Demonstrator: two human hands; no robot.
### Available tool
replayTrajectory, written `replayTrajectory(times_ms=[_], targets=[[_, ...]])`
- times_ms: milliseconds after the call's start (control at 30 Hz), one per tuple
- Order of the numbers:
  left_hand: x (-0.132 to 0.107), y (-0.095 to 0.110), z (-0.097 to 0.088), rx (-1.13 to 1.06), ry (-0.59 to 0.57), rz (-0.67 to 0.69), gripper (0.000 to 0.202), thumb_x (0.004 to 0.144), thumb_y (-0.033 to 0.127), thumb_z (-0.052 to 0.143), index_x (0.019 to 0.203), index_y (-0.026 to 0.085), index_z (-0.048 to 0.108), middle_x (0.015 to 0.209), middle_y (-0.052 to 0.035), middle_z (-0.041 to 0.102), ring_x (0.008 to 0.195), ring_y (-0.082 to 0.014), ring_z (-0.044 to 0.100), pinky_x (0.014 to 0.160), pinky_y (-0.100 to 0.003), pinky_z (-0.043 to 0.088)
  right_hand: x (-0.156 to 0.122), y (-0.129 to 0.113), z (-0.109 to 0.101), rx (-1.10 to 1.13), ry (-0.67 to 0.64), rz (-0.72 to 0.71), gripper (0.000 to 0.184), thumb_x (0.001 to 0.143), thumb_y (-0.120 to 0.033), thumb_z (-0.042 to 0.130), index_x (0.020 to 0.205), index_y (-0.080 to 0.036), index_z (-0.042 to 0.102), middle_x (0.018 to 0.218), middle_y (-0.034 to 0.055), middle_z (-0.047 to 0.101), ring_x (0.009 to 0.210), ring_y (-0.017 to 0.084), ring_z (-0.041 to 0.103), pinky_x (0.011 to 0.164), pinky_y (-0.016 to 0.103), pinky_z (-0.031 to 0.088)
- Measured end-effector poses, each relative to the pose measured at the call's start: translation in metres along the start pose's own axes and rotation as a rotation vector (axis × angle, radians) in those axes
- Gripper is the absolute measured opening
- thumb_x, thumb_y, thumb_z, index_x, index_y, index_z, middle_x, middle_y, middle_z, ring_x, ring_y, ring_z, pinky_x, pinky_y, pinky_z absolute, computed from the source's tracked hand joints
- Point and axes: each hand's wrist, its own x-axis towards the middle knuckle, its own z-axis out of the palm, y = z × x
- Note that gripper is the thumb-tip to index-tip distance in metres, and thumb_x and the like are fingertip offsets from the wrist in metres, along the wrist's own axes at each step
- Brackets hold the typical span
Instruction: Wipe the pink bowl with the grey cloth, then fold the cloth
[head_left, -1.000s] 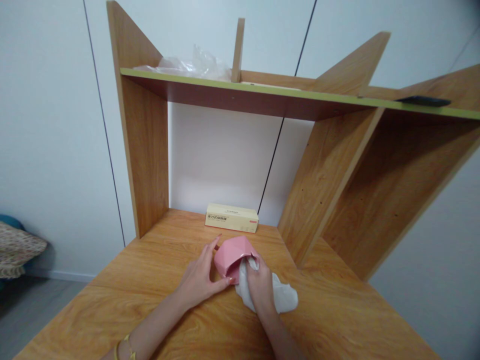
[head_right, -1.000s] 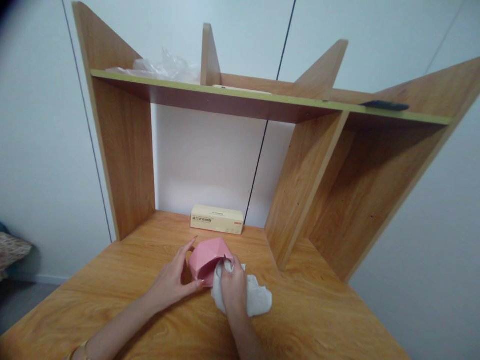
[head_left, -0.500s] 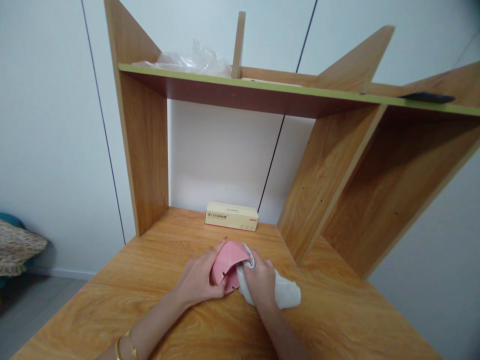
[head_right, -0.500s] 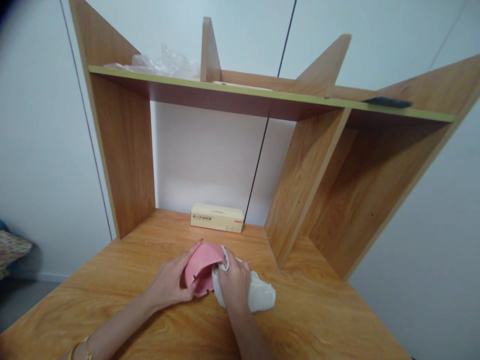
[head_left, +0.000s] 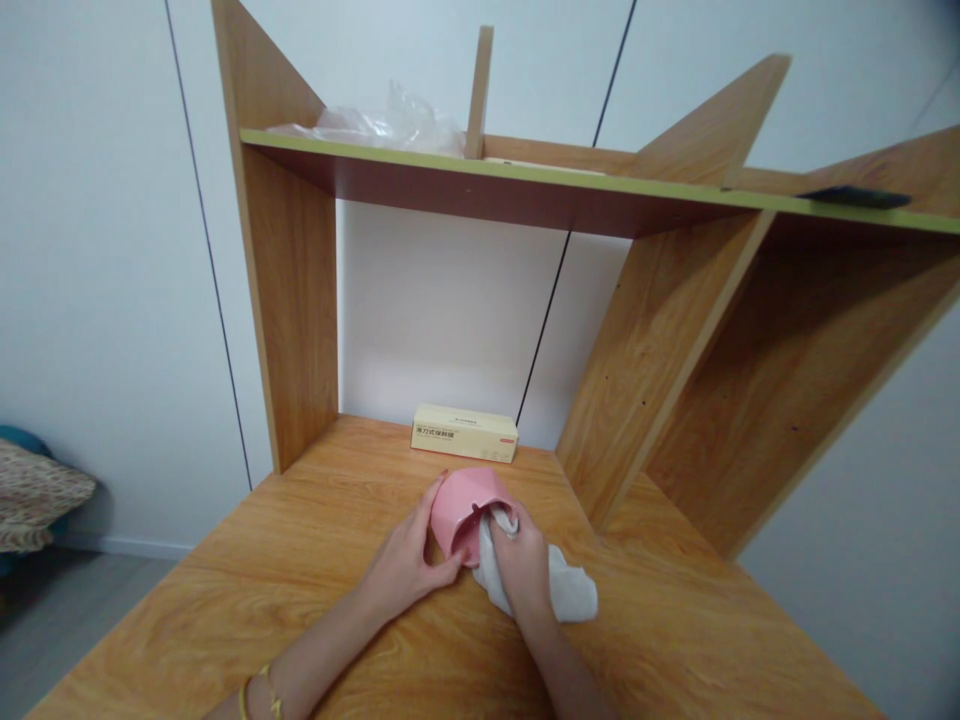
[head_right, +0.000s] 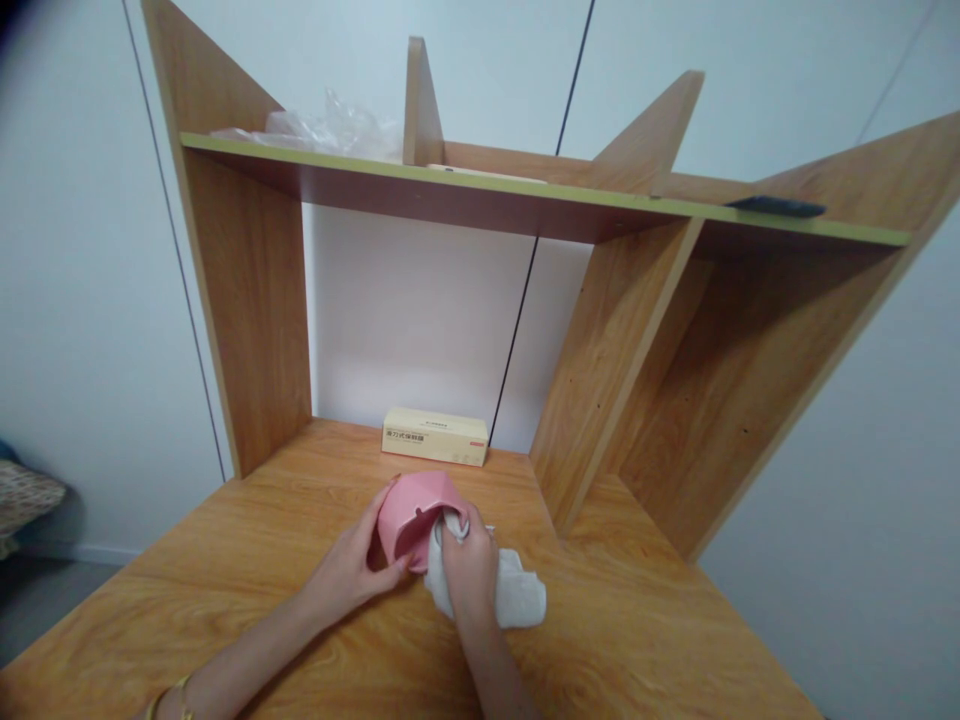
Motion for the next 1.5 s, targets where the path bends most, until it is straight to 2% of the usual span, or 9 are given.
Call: replayTrajectory(times_ms=[233, 333, 500, 667, 800, 900, 1133, 1333, 1500], targets=[[0.002, -0.001, -0.011, 0.038, -0.025, 0.035, 0.07, 0.071, 0.023, 0.052, 0.134, 0.023, 0.021, 0.127, -0.006, 0.045, 0.112, -0.0229, 0.046, 0.094, -0.034, 0.036, -0.002, -0.007, -0.008, -0.31, -0.021, -0.117, 0.031, 0.075, -0.026, 0.044, 0.103, -0.022, 0.059, 0.086, 0.0049, 0.067, 0.075, 0.021, 0.058, 0.071, 0.029, 0.038], [0.002, -0.001, -0.012, 0.022, -0.027, 0.021, 0.072, 0.072, 0.026, 0.055, 0.134, 0.024, 0.02, 0.128, -0.0066, 0.044, 0.113, -0.0241, 0.044, 0.095, -0.035, 0.035, -0.003, -0.005, -0.006, -0.257, -0.043, -0.106, 0.03, 0.077, -0.024, 0.041, 0.101, -0.02, 0.057, 0.087, 0.006, 0.066, 0.078, 0.021, 0.059, 0.071, 0.028, 0.038], [0.002, -0.002, -0.005, -0.138, -0.03, -0.084, 0.084, 0.078, 0.036, 0.053, 0.136, 0.018, -0.005, 0.118, -0.0111, 0.051, 0.102, -0.0234, 0.053, 0.088, -0.039, 0.04, -0.003, 0.004, 0.0, -0.055, -0.028, 0.021, 0.023, 0.078, -0.028, 0.037, 0.088, -0.018, 0.056, 0.074, 0.0058, 0.065, 0.07, 0.02, 0.06, 0.061, 0.025, 0.04], [0.001, -0.001, 0.001, -0.101, 0.011, -0.036, 0.081, 0.072, 0.031, 0.059, 0.135, 0.015, 0.011, 0.133, -0.0154, 0.034, 0.119, -0.0266, 0.036, 0.097, -0.039, 0.031, -0.002, 0.004, 0.004, 0.06, 0.012, 0.02, 0.02, 0.075, -0.029, 0.041, 0.08, -0.019, 0.057, 0.07, 0.0047, 0.064, 0.064, 0.019, 0.058, 0.057, 0.025, 0.04], [0.002, 0.002, -0.005, -0.018, 0.017, -0.044, 0.073, 0.071, 0.027, 0.057, 0.134, 0.019, 0.02, 0.127, -0.0118, 0.044, 0.113, -0.026, 0.044, 0.094, -0.039, 0.036, -0.002, 0.0, 0.004, 0.004, 0.026, 0.017, 0.016, 0.071, -0.028, 0.044, 0.074, -0.019, 0.058, 0.064, 0.0025, 0.063, 0.061, 0.018, 0.057, 0.058, 0.025, 0.04], [0.002, 0.004, -0.012, 0.039, -0.037, -0.021, 0.072, 0.069, 0.027, 0.057, 0.133, 0.02, 0.023, 0.122, -0.0094, 0.05, 0.107, -0.0251, 0.05, 0.091, -0.037, 0.039, -0.002, -0.002, 0.002, -0.049, -0.022, -0.004, 0.02, 0.071, -0.025, 0.044, 0.083, -0.02, 0.06, 0.072, 0.0027, 0.066, 0.068, 0.018, 0.059, 0.062, 0.025, 0.04], [0.002, 0.005, -0.015, 0.069, -0.066, 0.007, 0.07, 0.07, 0.03, 0.056, 0.132, 0.024, 0.025, 0.119, -0.0063, 0.053, 0.101, -0.0236, 0.054, 0.088, -0.035, 0.041, -0.001, -0.005, -0.003, -0.126, -0.119, -0.103, 0.03, 0.073, -0.019, 0.041, 0.096, -0.022, 0.059, 0.089, 0.0049, 0.067, 0.084, 0.02, 0.059, 0.073, 0.027, 0.039], [0.003, -0.002, -0.013, -0.047, -0.026, -0.081, 0.076, 0.076, 0.037, 0.054, 0.135, 0.019, 0.01, 0.113, -0.0095, 0.055, 0.09, -0.0223, 0.058, 0.079, -0.036, 0.045, -0.003, -0.003, -0.001, -0.03, -0.068, -0.015, 0.022, 0.075, -0.024, 0.038, 0.084, -0.019, 0.057, 0.075, 0.0056, 0.067, 0.069, 0.019, 0.061, 0.06, 0.024, 0.041], [0.002, -0.003, -0.007, -0.075, -0.024, -0.019, 0.076, 0.072, 0.036, 0.059, 0.133, 0.015, 0.018, 0.131, -0.0143, 0.038, 0.115, -0.0258, 0.041, 0.095, -0.038, 0.034, -0.002, 0.001, 0.0, 0.056, -0.01, 0.001, 0.02, 0.072, -0.024, 0.039, 0.081, -0.018, 0.056, 0.072, 0.0047, 0.066, 0.065, 0.019, 0.06, 0.058, 0.025, 0.041]])
